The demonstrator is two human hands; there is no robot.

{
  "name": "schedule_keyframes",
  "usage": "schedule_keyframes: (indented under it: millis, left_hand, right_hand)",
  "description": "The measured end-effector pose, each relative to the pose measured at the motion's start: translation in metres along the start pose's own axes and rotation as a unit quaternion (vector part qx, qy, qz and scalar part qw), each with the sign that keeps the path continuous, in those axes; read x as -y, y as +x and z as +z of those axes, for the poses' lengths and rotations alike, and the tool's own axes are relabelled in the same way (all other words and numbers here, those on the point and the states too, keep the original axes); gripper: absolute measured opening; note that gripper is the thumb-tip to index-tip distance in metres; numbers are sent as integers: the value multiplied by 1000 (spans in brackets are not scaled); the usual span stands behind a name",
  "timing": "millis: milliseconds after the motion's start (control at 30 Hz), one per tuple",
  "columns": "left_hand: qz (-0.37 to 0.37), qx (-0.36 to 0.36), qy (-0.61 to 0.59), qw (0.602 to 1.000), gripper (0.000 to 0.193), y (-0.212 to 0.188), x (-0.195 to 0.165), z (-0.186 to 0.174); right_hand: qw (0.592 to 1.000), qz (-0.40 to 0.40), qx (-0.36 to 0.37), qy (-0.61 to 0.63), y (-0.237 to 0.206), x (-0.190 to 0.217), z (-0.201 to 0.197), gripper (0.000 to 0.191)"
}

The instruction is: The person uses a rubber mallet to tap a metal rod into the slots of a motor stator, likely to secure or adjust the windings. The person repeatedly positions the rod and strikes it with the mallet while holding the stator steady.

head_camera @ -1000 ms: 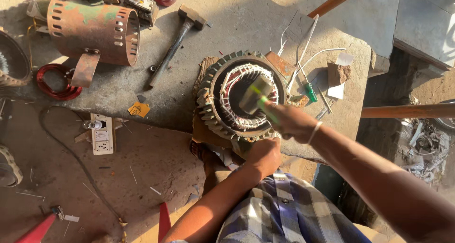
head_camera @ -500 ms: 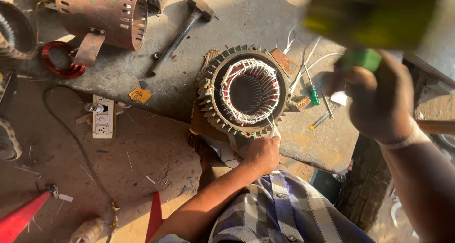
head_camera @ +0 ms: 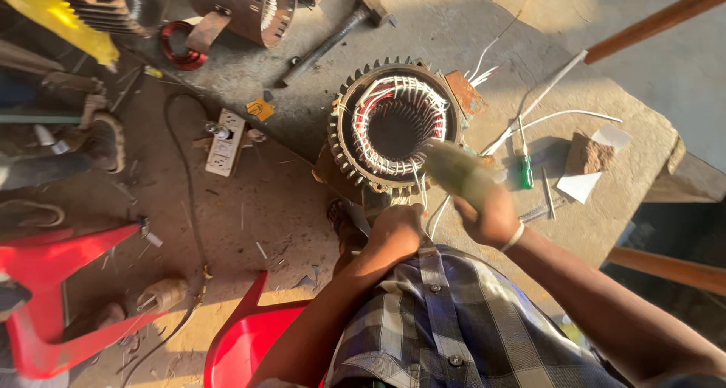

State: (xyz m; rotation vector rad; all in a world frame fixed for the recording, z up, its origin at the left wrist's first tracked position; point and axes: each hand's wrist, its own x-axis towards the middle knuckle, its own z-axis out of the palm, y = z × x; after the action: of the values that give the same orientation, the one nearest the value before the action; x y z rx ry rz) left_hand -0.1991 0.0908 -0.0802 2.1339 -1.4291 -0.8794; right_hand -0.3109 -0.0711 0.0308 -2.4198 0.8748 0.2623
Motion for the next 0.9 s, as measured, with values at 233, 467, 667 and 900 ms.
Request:
schedule_keyframes:
  millis: [233, 467, 667, 900]
  left_hand:
    - [-29, -182, -29, 983, 17, -33, -22, -10]
    - [-84, -275, 53, 956, 14, -38, -63, -56]
    - [-134, -189, 92, 969, 12, -31, -79, -61]
    - [-49, -231, 181, 955, 9, -30, -88, -76]
  right_hand:
    - [992, -90, -81, 34, 10, -42, 31, 41]
    - [958, -4, -253, 134, 5, -135, 53, 47]
    - [984, 138, -110, -30, 42, -225, 93, 48]
    - [925, -298, -235, -28, 62, -77, 23, 24]
